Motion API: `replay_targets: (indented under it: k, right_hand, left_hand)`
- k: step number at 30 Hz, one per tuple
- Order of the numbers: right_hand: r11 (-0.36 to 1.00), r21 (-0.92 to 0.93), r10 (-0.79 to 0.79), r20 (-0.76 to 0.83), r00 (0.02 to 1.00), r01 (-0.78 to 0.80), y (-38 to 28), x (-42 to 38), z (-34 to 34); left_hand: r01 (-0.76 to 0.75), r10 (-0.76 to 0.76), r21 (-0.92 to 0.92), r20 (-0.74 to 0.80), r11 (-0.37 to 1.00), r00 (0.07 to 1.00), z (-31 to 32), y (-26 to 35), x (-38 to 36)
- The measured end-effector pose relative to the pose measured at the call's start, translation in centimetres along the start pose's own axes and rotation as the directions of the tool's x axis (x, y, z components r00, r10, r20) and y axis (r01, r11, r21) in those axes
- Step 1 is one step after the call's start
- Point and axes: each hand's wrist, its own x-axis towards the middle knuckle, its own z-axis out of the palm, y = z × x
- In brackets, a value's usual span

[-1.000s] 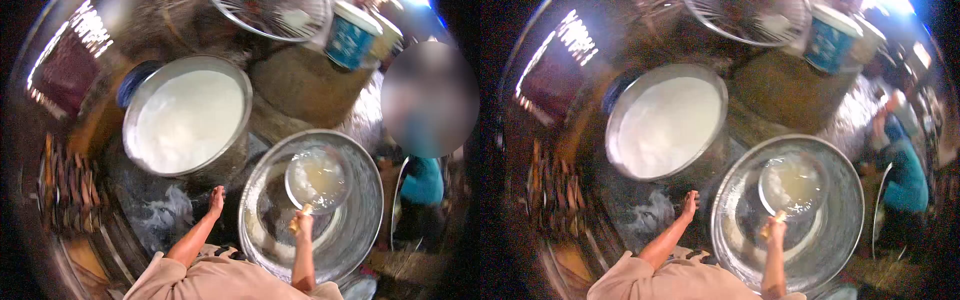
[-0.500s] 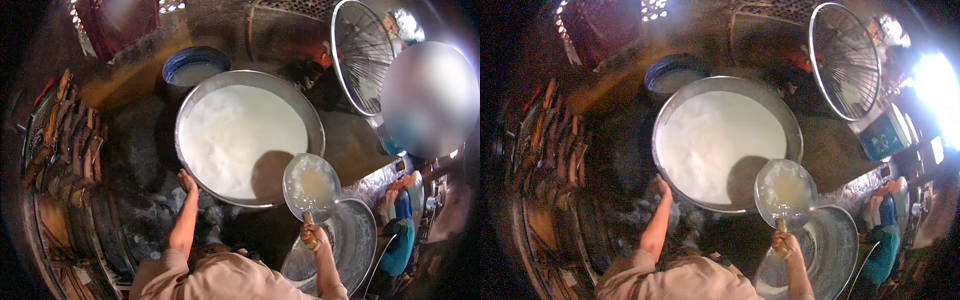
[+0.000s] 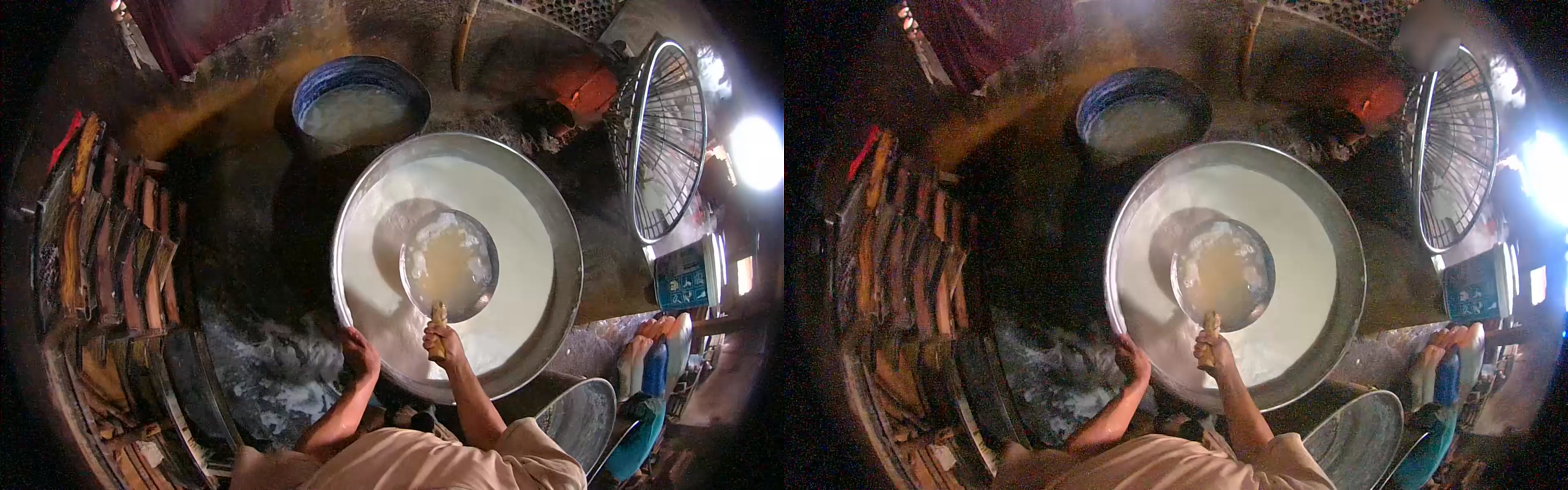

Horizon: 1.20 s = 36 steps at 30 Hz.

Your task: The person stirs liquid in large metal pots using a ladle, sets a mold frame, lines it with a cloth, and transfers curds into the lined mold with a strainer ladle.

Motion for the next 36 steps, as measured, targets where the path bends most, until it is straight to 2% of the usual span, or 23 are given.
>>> replay_targets:
  k: [2, 4, 5, 6, 7, 8, 10, 13, 17, 18, 19, 21, 22, 25, 27, 28, 30, 31, 32, 33, 34, 35, 36]
  right_hand:
    - [1.0, -0.021, 0.0, -0.037, 0.999, -0.001, 0.0, 2.2, 1.1]
    - [0.999, 0.02, 0.028, -0.034, 0.999, -0.027, 0.0, 4.2, 1.5]
    - [0.999, -0.051, 0.002, -0.094, 0.996, -0.007, -0.1, 5.2, 1.7]
    - [0.998, 0.0, 0.068, -0.017, 0.998, -0.068, -0.4, 6.3, 1.0]
    - [0.99, 0.048, 0.126, 0.066, 0.99, -0.129, -0.7, 6.7, 0.9]
    - [0.995, 0.042, 0.092, -0.009, 0.996, -0.092, -0.6, 7.0, 0.8]
    - [0.999, 0.026, 0.029, -0.161, 0.987, -0.025, -0.3, 7.0, 2.4]
    - [0.999, -0.002, -0.046, -0.278, 0.96, 0.047, -0.2, 5.7, 2.9]
    - [0.996, -0.049, -0.08, -0.261, 0.962, 0.07, -0.2, 1.7, 1.8]
    - [0.982, -0.077, -0.186, -0.288, 0.939, 0.171, 0.3, 1.4, 0.6]
    - [0.977, -0.116, -0.208, -0.355, 0.911, 0.178, 0.4, 1.0, -0.8]
    - [0.893, -0.327, -0.415, -0.332, 0.847, 0.309, 0.7, -1.2, -3.2]
    - [0.92, -0.208, -0.39, -0.393, 0.833, 0.333, 0.0, -4.3, -1.9]
    - [0.82, -0.34, -0.572, -0.496, 0.653, 0.461, -1.3, -9.9, -2.6]
    - [0.685, -0.534, -0.726, -0.445, 0.524, 0.495, -2.3, -14.5, -4.8]
    - [0.593, -0.57, -0.805, -0.421, 0.418, 0.569, -2.5, -17.5, -5.8]
    - [0.419, -0.584, -0.908, -0.272, 0.319, 0.695, -3.1, -23.4, -9.8]
    - [0.339, -0.553, -0.94, -0.226, 0.255, 0.761, -3.1, -26.4, -12.3]
    - [0.361, -0.511, -0.932, -0.228, 0.282, 0.78, -3.0, -29.6, -15.4]
    - [0.382, -0.469, -0.923, -0.235, 0.305, 0.796, -2.6, -32.2, -18.3]
    - [0.293, -0.565, -0.956, -0.2, 0.217, 0.771, -2.0, -34.3, -21.2]
    - [0.294, -0.589, -0.953, -0.245, 0.181, 0.752, -1.0, -37.3, -23.3]
    - [0.375, -0.652, -0.922, -0.335, 0.193, 0.659, -0.1, -39.0, -25.7]
  left_hand:
    - [0.099, -0.102, -0.225, -0.001, 0.969, 0.995, 0.3, 0.3, 0.1]
    - [0.232, -0.216, -0.155, 0.11, 0.96, 0.97, -1.0, 1.8, 0.6]
    - [0.289, -0.269, -0.115, 0.167, 0.95, 0.949, -1.5, 2.5, 0.8]
    - [0.264, -0.254, -0.049, 0.152, 0.963, 0.955, -2.4, 3.6, 1.1]
    - [0.16, -0.155, -0.028, 0.12, 0.987, 0.981, -1.9, 3.0, 1.0]
    - [0.052, -0.052, -0.007, 0.09, 0.999, 0.995, -1.4, 2.0, 0.8]
    - [0.174, -0.169, -0.094, 0.066, 0.98, 0.983, -1.9, 3.3, 1.0]
    - [0.245, -0.231, -0.026, 0.24, 0.969, 0.943, -1.5, 1.6, 1.1]
    - [0.297, -0.293, -0.02, 0.126, 0.955, 0.948, -0.8, 1.6, 0.6]
    - [0.292, -0.293, 0.03, 0.119, 0.956, 0.949, 0.0, 0.7, 0.5]
    - [0.286, -0.293, 0.079, 0.11, 0.955, 0.95, 0.3, 0.3, 0.5]
    - [0.264, -0.265, 0.023, 0.061, 0.964, 0.962, 0.6, 0.1, 0.5]
    - [0.25, -0.249, -0.003, 0.034, 0.968, 0.968, 0.5, 0.5, 0.7]
    - [0.258, -0.259, -0.043, -0.017, 0.965, 0.966, 1.0, 0.4, 1.3]
    - [0.277, -0.277, -0.034, -0.026, 0.96, 0.96, 1.6, -0.7, 1.4]
    - [0.292, -0.292, -0.036, -0.009, 0.956, 0.956, 1.7, -1.5, 0.8]
    - [0.352, -0.349, -0.048, 0.06, 0.935, 0.935, 2.1, -3.3, -0.6]
    - [0.41, -0.4, -0.067, 0.125, 0.909, 0.908, 2.0, -4.3, -2.0]
    - [0.488, -0.459, -0.101, 0.218, 0.867, 0.861, 1.9, -5.0, -4.6]
    - [0.59, -0.519, -0.144, 0.346, 0.794, 0.782, 1.6, -5.5, -7.4]
    - [0.674, -0.546, -0.149, 0.474, 0.724, 0.691, 1.5, -6.0, -11.0]
    - [0.754, -0.568, -0.113, 0.589, 0.647, 0.575, 1.6, -6.3, -15.1]
    - [0.777, -0.544, -0.046, 0.689, 0.627, 0.479, 1.8, -6.4, -18.7]
